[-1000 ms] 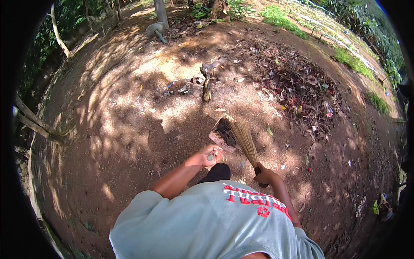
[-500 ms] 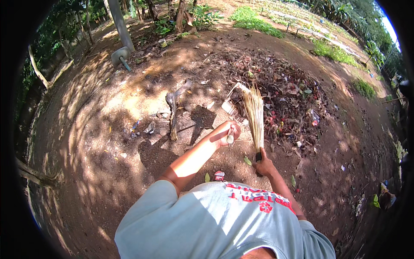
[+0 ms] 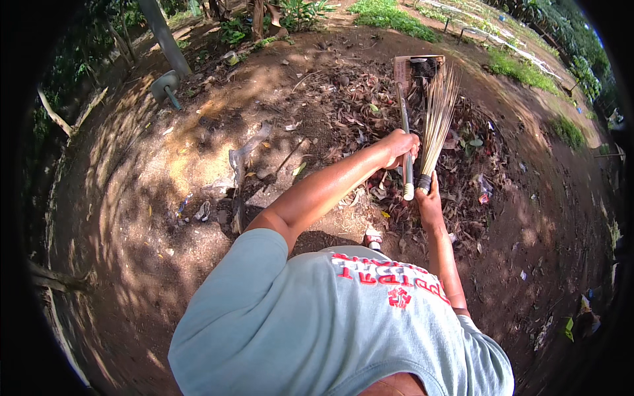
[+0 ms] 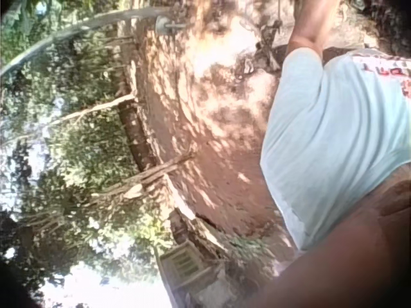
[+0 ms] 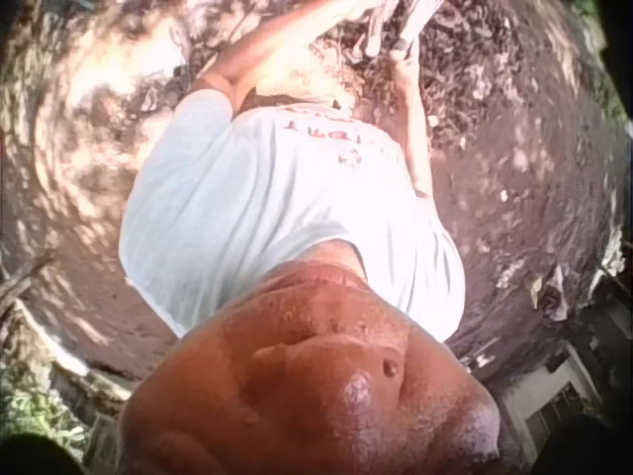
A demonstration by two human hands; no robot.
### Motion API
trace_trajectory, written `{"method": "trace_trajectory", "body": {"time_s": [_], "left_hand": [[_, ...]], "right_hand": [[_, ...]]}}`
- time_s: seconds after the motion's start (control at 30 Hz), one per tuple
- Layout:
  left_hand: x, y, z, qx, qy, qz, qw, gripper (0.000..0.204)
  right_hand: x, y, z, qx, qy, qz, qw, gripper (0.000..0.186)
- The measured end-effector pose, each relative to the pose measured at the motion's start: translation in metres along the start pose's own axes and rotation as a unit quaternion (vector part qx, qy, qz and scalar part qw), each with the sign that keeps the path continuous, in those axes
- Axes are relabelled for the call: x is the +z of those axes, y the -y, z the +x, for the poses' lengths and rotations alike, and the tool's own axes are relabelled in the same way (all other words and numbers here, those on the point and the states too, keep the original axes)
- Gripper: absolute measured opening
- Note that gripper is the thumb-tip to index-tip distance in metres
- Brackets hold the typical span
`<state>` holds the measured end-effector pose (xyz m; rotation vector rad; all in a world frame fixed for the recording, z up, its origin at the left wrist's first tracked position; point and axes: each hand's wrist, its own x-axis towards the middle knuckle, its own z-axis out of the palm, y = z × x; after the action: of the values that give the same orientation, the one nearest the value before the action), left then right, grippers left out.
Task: The person sweeps scattered debris and small litter on a dirt ground using a broom and dustpan. They gather the debris into the dustpan, then walk to a nearby pile and dump the contents before returning to continue sweeping.
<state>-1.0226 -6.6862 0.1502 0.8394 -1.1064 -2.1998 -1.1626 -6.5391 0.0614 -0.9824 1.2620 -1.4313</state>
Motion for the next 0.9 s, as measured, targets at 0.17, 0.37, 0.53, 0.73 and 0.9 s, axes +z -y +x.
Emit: {"method": "trace_trajectory", "body": {"time_s": [0.17,0.37,0.53,0.73,0.9], "left_hand": [[0.018,-0.012,0.210,0.057,-0.159,0.208,0.963,0.022],[0.025,-0.025,0.362,0.079,-0.217,0.520,0.822,0.066],[0.012,-0.030,0.399,0.133,-0.250,0.480,0.830,0.051],[-0.034,-0.036,0.375,0.211,-0.283,0.423,0.834,0.032],[-0.115,-0.010,0.302,0.027,-0.403,0.409,0.819,0.034]], "right_hand": [[-0.108,0.031,0.144,0.098,-0.098,0.069,0.988,0.074],[-0.194,0.027,0.215,0.143,-0.133,0.100,0.976,0.065],[-0.215,-0.005,0.250,0.173,-0.175,0.142,0.959,0.035],[-0.197,-0.039,0.278,0.151,-0.135,0.185,0.962,0.021],[-0.144,-0.059,0.296,0.287,-0.051,0.161,0.943,0.003]]}}
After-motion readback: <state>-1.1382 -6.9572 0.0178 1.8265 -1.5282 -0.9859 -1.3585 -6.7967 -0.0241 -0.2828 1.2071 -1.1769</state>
